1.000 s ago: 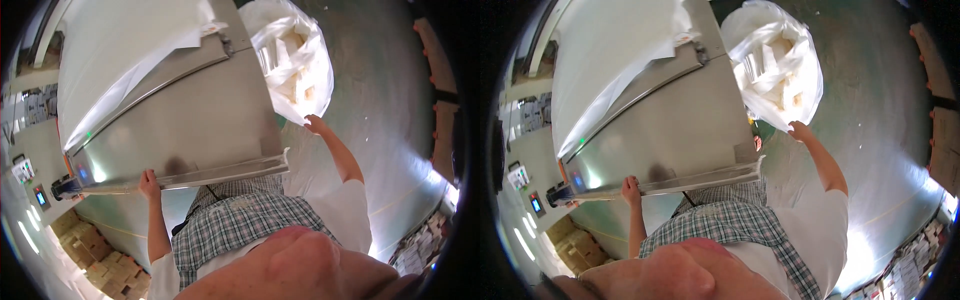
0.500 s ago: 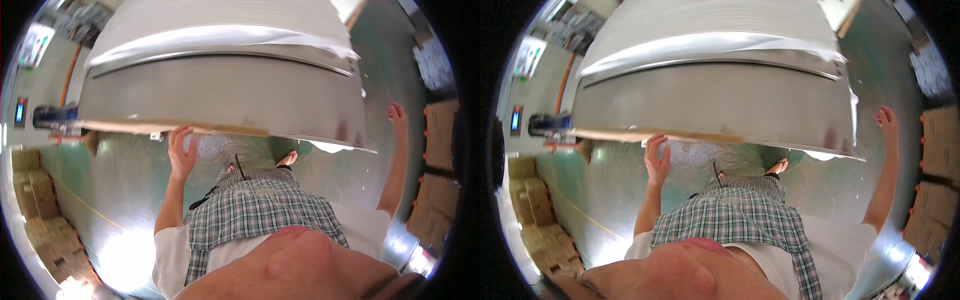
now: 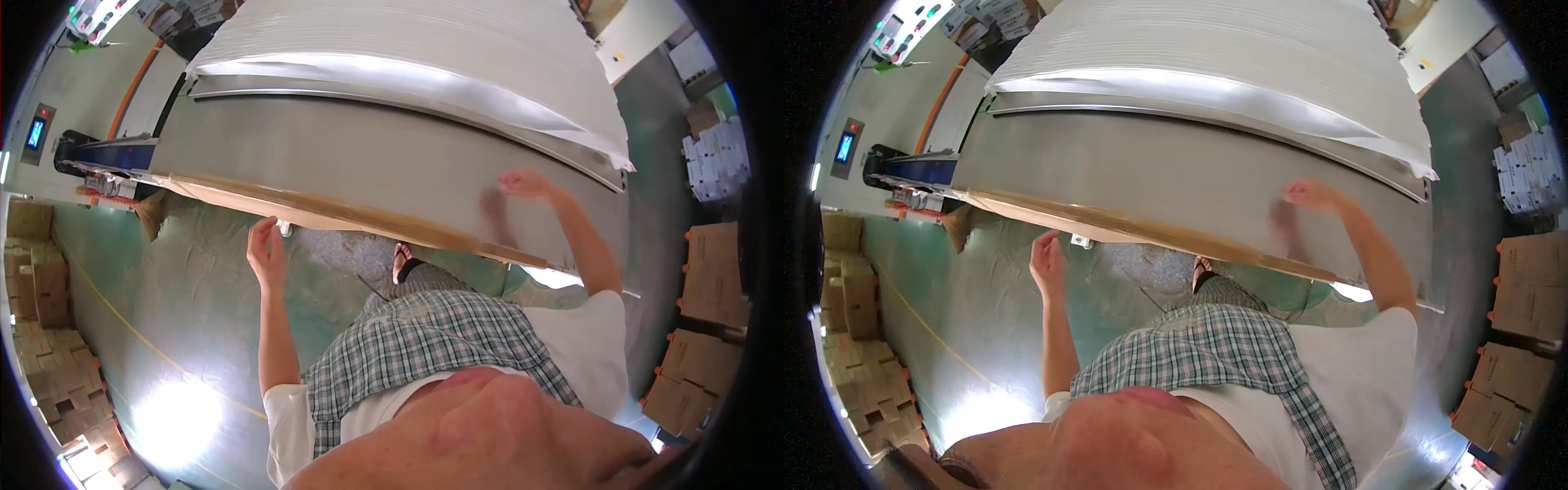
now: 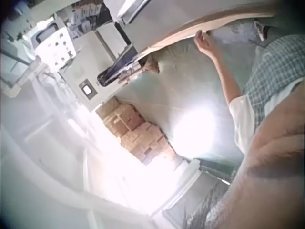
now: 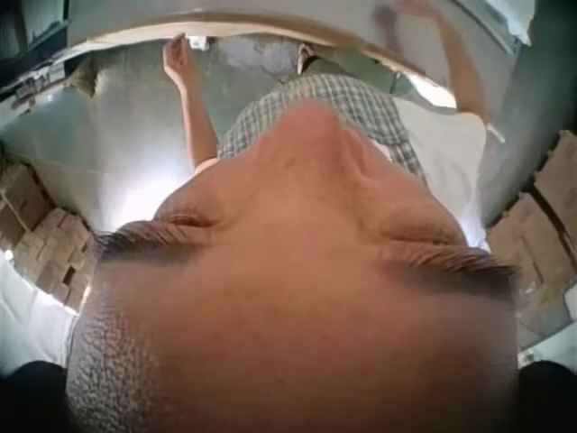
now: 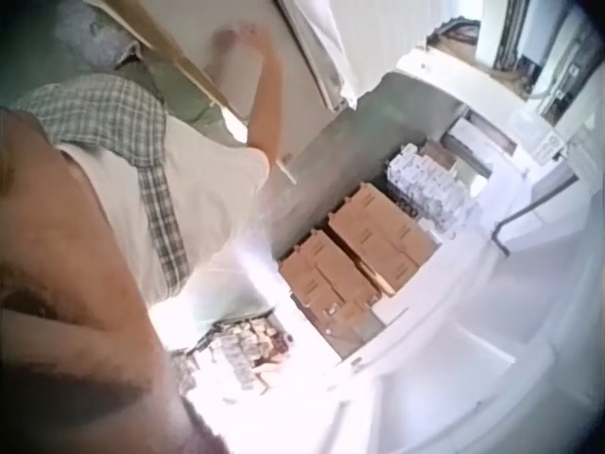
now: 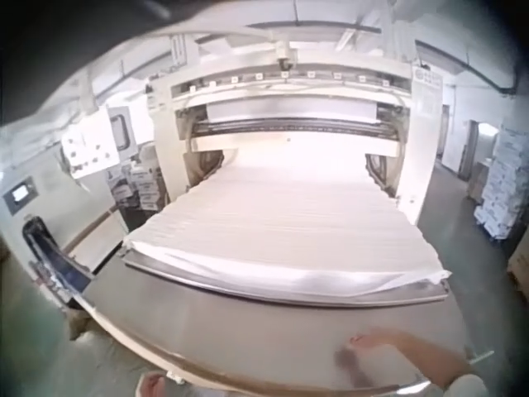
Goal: Stacking and aligning large sheets of paper or tissue from a processing machine in a paper mill.
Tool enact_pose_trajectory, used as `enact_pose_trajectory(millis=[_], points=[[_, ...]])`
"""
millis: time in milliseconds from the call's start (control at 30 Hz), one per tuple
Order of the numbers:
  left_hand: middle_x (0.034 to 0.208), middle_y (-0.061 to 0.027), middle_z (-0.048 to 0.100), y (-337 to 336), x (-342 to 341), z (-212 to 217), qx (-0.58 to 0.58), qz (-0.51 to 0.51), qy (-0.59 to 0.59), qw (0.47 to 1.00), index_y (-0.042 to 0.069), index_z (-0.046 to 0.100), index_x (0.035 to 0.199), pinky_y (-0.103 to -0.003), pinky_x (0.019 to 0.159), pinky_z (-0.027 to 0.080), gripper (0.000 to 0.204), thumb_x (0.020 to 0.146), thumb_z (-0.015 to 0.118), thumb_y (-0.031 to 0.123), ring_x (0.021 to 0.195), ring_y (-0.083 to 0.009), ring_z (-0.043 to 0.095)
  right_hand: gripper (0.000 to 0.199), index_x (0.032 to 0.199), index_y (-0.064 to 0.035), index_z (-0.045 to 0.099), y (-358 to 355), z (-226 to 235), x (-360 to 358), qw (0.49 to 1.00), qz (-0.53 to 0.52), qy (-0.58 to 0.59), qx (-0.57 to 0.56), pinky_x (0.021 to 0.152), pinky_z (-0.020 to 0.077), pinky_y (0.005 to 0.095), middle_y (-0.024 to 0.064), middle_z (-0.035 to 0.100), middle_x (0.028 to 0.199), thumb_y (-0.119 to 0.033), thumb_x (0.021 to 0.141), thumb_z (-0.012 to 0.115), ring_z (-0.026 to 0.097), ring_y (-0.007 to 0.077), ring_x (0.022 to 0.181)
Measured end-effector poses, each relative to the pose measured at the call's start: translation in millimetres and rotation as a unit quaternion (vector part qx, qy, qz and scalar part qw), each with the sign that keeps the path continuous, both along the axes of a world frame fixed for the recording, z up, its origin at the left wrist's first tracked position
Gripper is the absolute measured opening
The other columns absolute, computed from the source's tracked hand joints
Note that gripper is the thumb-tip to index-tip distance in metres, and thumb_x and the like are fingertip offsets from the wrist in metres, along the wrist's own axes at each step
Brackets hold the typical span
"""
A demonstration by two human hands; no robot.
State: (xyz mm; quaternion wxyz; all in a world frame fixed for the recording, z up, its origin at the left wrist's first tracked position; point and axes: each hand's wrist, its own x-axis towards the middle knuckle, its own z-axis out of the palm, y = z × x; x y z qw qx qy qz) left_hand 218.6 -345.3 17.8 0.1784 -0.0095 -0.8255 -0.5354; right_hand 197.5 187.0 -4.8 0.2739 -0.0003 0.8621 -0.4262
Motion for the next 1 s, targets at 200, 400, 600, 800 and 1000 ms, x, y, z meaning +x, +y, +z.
enact_pose_trajectory(millis=[200, 400, 600, 800, 1000], points=[[0.084, -0.0032, 0.059, -55, -74, 23, 0.031, 0.043, -0.019, 0.998, 0.0, 0.058, 0.095, -0.021, 0.07, 0.043, 0.015, 0.084, 0.052, 0.009, 0.077, -0.008, 0.053, 0.023, 0.1, -0.0041, 0.054, -105, -12, -123, 0.993, -0.02, -0.037, -0.112, 0.065, 0.0455, 0.0244, 0.0031, 0.058, 0.083, -0.021, 0.084, 0.053, 0.054, 0.011, 0.074], [0.084, -0.0049, 0.06, -143, -200, 15, 0.058, 0.054, -0.081, 0.994, -0.002, 0.058, 0.093, -0.021, 0.069, 0.042, 0.022, 0.082, 0.056, 0.017, 0.076, -0.0093, 0.054, 0.022, 0.1, -0.003, 0.054, -192, -27, -181, 0.982, -0.031, -0.046, -0.182, 0.063, 0.0459, 0.0233, 0.0041, 0.059, 0.084, -0.019, 0.084, 0.053, 0.055, 0.0102, 0.072], [0.082, -0.0098, 0.059, -227, -417, -13, 0.329, -0.049, -0.171, 0.927, -0.003, 0.055, 0.088, -0.028, 0.068, 0.05, 0.023, 0.082, 0.053, 0.019, 0.075, -0.0177, 0.058, 0.024, 0.103, -0.0029, 0.052, -244, -47, -201, 0.94, -0.217, -0.061, -0.258, 0.062, 0.0464, 0.0228, 0.0061, 0.059, 0.088, -0.019, 0.086, 0.051, 0.057, 0.0124, 0.075], [0.082, -0.0169, 0.056, -270, -574, -55, 0.436, -0.012, -0.207, 0.876, -0.007, 0.048, 0.093, -0.037, 0.068, 0.051, 0.037, 0.083, 0.054, 0.028, 0.076, -0.0269, 0.057, 0.032, 0.118, -0.0061, 0.043, -362, -19, -275, 0.834, -0.3, -0.053, -0.459, 0.06, 0.0455, 0.0212, 0.0113, 0.056, 0.107, -0.017, 0.088, 0.045, 0.058, 0.0173, 0.087], [0.09, -0.0203, 0.053, -272, -633, -69, 0.486, -0.03, -0.247, 0.838, -0.009, 0.042, 0.101, -0.047, 0.076, 0.048, 0.041, 0.084, 0.051, 0.028, 0.082, -0.0319, 0.055, 0.037, 0.121, -0.0082, 0.04, -486, -41, -405, 0.737, -0.294, -0.036, -0.608, 0.061, 0.0421, 0.0215, 0.0095, 0.05, 0.116, -0.013, 0.085, 0.048, 0.054, 0.0211, 0.098]])
